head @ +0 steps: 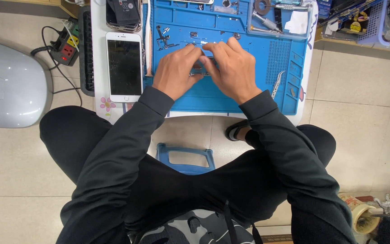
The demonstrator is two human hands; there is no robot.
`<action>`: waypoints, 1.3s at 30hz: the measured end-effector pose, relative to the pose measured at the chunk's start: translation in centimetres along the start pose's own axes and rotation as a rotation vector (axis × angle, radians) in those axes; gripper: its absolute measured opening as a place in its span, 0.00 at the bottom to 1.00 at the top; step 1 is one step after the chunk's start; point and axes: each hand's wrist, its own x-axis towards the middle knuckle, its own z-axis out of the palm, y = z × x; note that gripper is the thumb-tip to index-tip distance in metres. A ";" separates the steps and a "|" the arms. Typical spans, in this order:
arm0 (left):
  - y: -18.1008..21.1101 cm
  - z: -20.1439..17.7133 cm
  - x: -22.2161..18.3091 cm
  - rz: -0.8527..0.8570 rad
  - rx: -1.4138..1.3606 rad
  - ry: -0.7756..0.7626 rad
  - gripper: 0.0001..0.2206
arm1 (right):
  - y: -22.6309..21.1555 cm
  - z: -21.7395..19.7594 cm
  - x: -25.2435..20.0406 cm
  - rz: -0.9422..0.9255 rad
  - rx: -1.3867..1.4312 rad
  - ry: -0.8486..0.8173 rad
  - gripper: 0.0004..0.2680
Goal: The person sits at a workbench and uses a screwdriver to remove screws from a disassembled smartphone. They then use tweezers to carefully lift and remove internal components, including a metal bracket and a ribbon cable, placing them on the blue mat.
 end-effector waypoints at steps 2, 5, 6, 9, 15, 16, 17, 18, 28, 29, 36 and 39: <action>0.1 -0.1 0.0 0.003 -0.036 0.011 0.20 | -0.4 -1.0 0.5 0.055 0.092 -0.153 0.07; 0.2 -0.1 0.1 -0.017 -0.023 0.011 0.21 | 0.2 -0.5 0.1 0.052 0.104 -0.162 0.06; 0.2 -0.1 0.1 -0.016 -0.023 0.010 0.21 | 0.2 -0.3 0.1 0.054 0.103 -0.161 0.06; 0.2 0.2 0.0 -0.012 -0.007 0.032 0.18 | 0.1 -0.1 -0.1 0.056 0.066 -0.146 0.03; 0.8 -0.4 0.1 -0.004 0.038 0.020 0.20 | -0.1 -0.2 0.3 0.010 -0.021 -0.063 0.02; 1.4 -1.2 0.3 -0.024 0.023 -0.019 0.16 | -0.1 -0.4 0.4 -0.001 -0.008 -0.066 0.02; 1.9 -2.1 0.5 -0.045 0.008 -0.058 0.12 | -0.1 -0.4 0.6 -0.012 0.005 -0.069 0.05; 1.6 -1.8 0.5 -0.042 0.007 -0.063 0.12 | 0.0 -0.5 0.6 -0.006 0.004 -0.069 0.05; 2.8 -1.8 0.2 -0.074 0.045 -0.046 0.13 | 0.5 -0.8 -0.3 0.075 0.014 -0.081 0.04; 2.9 -2.0 0.2 -0.082 0.042 -0.046 0.12 | 0.8 -0.7 -0.5 0.093 0.011 -0.091 0.03; 1.4 -0.3 0.2 -0.043 0.077 0.064 0.13 | 2.7 -7.0 1.1 0.251 0.463 -0.034 0.05; 1.1 0.0 0.3 -0.058 0.050 0.077 0.10 | 5.7 -8.6 0.5 0.445 0.575 0.033 0.08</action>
